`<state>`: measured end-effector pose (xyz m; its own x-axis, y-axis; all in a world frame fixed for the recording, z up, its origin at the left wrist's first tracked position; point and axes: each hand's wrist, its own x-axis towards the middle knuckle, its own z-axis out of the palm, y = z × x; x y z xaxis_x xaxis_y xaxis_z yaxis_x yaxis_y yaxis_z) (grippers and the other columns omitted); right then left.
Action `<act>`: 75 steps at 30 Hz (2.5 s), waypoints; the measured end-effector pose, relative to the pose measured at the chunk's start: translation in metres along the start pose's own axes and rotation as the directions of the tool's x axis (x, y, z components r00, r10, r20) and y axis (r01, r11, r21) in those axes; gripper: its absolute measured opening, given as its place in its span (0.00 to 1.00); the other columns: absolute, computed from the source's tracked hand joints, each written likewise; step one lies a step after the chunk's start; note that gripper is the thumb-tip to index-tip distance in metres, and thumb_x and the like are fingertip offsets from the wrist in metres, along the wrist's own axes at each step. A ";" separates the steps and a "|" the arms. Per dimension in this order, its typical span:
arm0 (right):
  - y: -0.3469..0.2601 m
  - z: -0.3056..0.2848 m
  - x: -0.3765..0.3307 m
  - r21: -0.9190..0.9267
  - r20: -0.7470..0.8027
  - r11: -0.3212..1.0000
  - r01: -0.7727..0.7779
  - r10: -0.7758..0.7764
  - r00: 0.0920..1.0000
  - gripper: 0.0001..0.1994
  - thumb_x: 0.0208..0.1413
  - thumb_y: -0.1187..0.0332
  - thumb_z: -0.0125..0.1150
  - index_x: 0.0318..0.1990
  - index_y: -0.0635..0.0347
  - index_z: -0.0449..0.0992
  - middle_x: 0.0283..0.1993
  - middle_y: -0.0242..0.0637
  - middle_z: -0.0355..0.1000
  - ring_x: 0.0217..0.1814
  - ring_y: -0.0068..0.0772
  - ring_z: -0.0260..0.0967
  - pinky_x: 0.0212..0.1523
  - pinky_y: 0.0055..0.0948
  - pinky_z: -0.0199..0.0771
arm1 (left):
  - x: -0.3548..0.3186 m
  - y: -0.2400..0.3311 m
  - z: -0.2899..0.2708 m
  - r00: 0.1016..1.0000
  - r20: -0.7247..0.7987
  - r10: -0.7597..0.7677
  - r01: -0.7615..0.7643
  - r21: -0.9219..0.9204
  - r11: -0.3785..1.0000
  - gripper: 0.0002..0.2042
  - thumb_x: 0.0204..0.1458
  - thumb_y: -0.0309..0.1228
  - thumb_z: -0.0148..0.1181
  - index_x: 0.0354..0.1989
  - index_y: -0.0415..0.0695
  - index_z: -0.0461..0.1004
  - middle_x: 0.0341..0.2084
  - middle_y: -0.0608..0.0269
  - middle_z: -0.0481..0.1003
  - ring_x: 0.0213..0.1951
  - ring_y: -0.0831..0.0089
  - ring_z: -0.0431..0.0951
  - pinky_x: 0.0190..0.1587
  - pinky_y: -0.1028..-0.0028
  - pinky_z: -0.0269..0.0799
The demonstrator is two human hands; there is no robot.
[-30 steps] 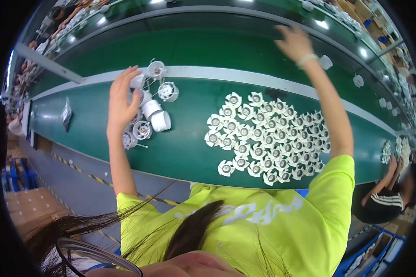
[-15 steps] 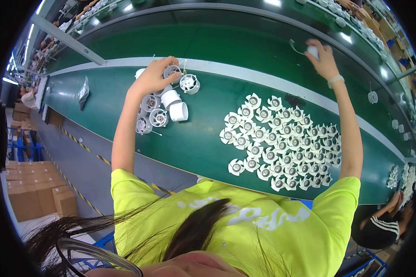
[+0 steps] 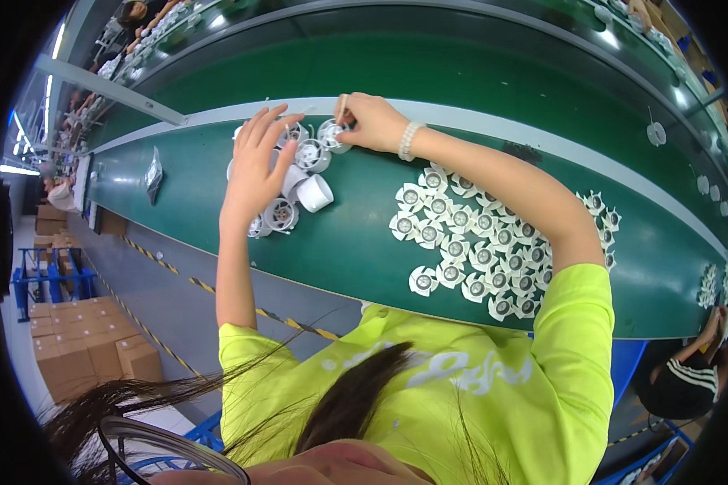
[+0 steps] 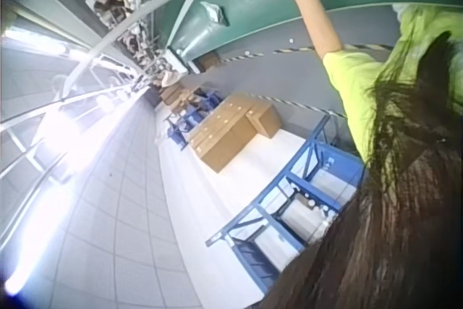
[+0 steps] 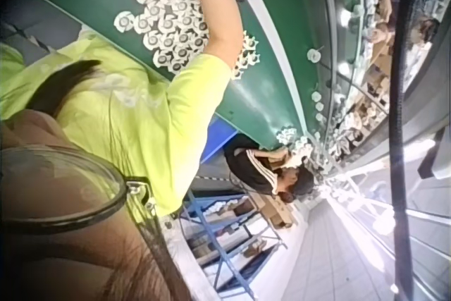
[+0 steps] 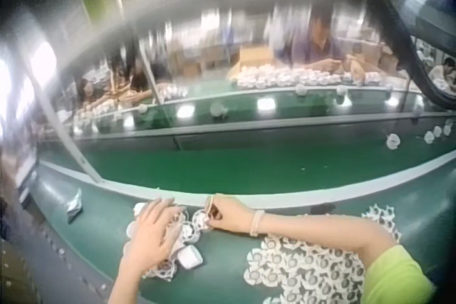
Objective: Sorting and assembling small white electronic parts into plastic containers on an assembly line.
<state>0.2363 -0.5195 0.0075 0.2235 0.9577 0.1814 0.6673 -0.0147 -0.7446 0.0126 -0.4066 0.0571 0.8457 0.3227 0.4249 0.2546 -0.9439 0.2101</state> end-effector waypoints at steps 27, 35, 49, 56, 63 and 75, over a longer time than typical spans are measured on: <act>0.067 -0.172 -0.217 -0.563 -0.258 0.808 -0.174 0.028 0.966 0.06 0.57 0.73 0.64 0.42 0.58 0.80 0.40 0.32 0.77 0.37 0.30 0.73 0.41 0.26 0.74 | -0.044 0.180 0.065 0.827 0.349 0.441 -0.313 -0.365 0.877 0.41 0.51 0.59 0.58 0.74 0.63 0.57 0.77 0.50 0.43 0.76 0.35 0.34 0.68 0.28 0.29; 0.088 -0.173 -0.215 -0.652 -0.236 0.754 -0.077 -0.105 0.966 0.06 0.56 0.72 0.65 0.40 0.59 0.79 0.38 0.31 0.75 0.36 0.32 0.71 0.41 0.27 0.74 | -0.035 0.183 0.079 0.834 0.328 0.443 -0.366 -0.271 0.890 0.41 0.49 0.60 0.59 0.73 0.64 0.59 0.77 0.49 0.43 0.76 0.36 0.33 0.67 0.27 0.26; 0.053 -0.167 -0.222 -0.370 -0.210 0.922 -0.113 0.036 0.977 0.06 0.54 0.78 0.62 0.38 0.59 0.74 0.39 0.31 0.72 0.34 0.28 0.68 0.39 0.24 0.71 | 0.022 0.186 0.112 0.829 0.260 0.496 -0.383 -0.383 0.841 0.34 0.59 0.56 0.51 0.73 0.60 0.60 0.76 0.61 0.50 0.77 0.53 0.44 0.73 0.40 0.31; 0.054 -0.146 -0.240 -0.218 -0.189 0.974 -0.069 0.028 0.982 0.08 0.53 0.81 0.63 0.39 0.60 0.75 0.39 0.31 0.73 0.34 0.27 0.69 0.38 0.23 0.71 | 0.023 0.188 0.107 0.818 0.263 0.512 -0.414 -0.350 0.841 0.33 0.59 0.55 0.52 0.71 0.55 0.62 0.74 0.59 0.55 0.75 0.51 0.47 0.73 0.43 0.37; 0.050 -0.141 -0.243 -0.300 -0.212 0.952 -0.063 -0.002 0.977 0.07 0.53 0.80 0.64 0.40 0.61 0.76 0.41 0.31 0.73 0.34 0.28 0.70 0.37 0.24 0.72 | 0.035 0.185 0.098 0.809 0.270 0.522 -0.418 -0.362 0.834 0.28 0.59 0.50 0.55 0.67 0.54 0.69 0.69 0.61 0.63 0.72 0.55 0.56 0.73 0.51 0.48; 0.039 -0.143 -0.237 -0.659 -0.093 0.745 0.102 -0.215 0.972 0.08 0.51 0.75 0.66 0.39 0.59 0.78 0.43 0.30 0.73 0.40 0.31 0.72 0.43 0.26 0.74 | 0.085 0.187 0.111 0.908 0.117 0.403 -0.351 -0.314 0.882 0.08 0.57 0.31 0.61 0.43 0.46 0.80 0.43 0.65 0.78 0.46 0.64 0.78 0.51 0.68 0.73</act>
<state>0.3108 -0.7887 0.0276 0.1398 0.9076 0.3958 0.9883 -0.1029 -0.1130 0.1840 -0.5633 0.0342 0.9252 -0.0951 0.3674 -0.2193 -0.9241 0.3129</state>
